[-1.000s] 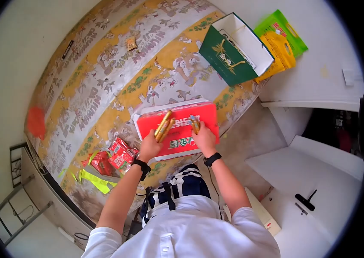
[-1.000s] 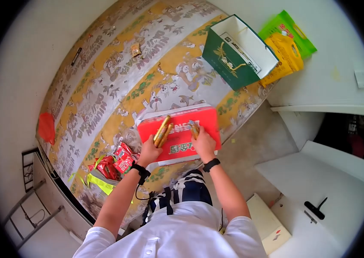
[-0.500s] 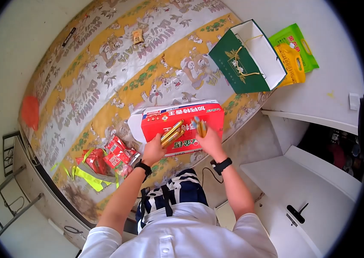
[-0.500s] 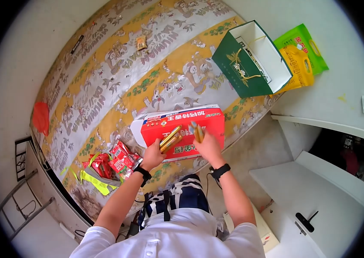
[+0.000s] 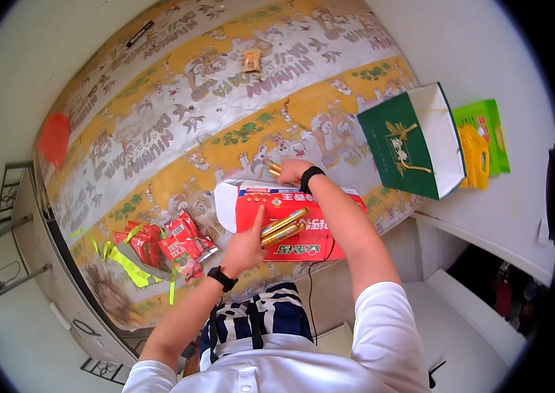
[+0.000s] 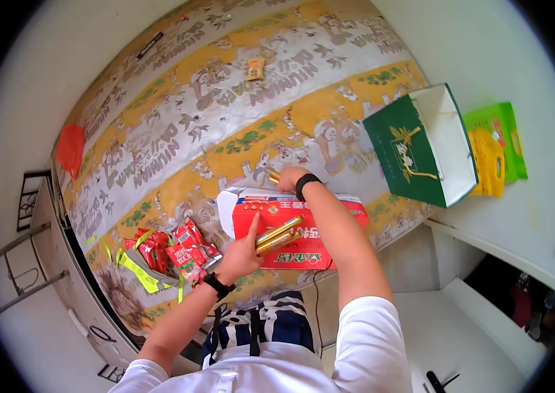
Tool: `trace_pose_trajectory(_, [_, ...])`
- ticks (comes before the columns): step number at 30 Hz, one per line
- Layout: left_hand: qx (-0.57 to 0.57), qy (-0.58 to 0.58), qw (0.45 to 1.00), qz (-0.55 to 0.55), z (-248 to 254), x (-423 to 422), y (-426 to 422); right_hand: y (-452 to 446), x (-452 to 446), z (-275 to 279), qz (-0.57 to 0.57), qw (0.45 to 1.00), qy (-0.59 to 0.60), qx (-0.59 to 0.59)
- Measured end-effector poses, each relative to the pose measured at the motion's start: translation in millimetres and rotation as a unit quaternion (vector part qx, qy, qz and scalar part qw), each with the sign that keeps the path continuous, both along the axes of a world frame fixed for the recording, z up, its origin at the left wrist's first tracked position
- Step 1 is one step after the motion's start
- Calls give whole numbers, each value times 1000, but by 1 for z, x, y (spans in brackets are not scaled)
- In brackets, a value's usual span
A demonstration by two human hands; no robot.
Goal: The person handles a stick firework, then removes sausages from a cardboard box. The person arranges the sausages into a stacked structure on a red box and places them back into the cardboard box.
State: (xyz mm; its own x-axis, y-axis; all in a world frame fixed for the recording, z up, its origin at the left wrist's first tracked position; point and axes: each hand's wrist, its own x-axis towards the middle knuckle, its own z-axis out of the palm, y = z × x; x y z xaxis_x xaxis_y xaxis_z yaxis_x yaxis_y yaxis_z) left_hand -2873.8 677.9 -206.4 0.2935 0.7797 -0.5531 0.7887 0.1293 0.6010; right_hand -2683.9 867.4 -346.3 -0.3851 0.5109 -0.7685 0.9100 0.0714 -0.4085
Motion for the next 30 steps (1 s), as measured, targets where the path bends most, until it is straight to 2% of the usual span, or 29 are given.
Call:
trace_pose_trajectory(3, [-34, 5, 999, -3, 2, -1, 5, 7, -13, -13, 29, 997, -23, -71])
trace_pose_trajectory(7, [10, 16, 1000, -21, 0, -3, -8, 3, -12, -16, 2, 992, -25, -123])
trace_pose_trajectory(13, [39, -3, 999, -20, -19, -9, -17, -1, -10, -19, -5, 994, 14, -104])
trace_pose_trajectory(17, [44, -4, 999, -25, -29, -11, -28, 1, -17, -5, 37, 993, -37, -109])
trace_pose_trajectory(22, [39, -1, 999, -24, -32, -9, -29, 10, -5, -4, 37, 983, -47, -173])
trace_pose_trajectory(25, [77, -7, 997, -21, -28, -9, -38, 8, 9, -5, 37, 991, -36, -125])
trace_pose_trajectory(26, [104, -11, 994, -22, -29, -10, -38, 7, 14, -6, 5, 993, 2, -118])
trace_pose_trajectory(27, [107, -10, 994, -17, -30, -9, -35, 15, 21, -9, 11, 993, 2, -115])
trace_pose_trajectory(29, [99, -12, 995, -15, -33, -9, -36, 23, 30, -15, -46, 998, 41, -19])
trace_pose_trajectory(30, [65, 5, 998, -4, -34, -6, -29, 33, 28, 12, -68, 997, 39, -19])
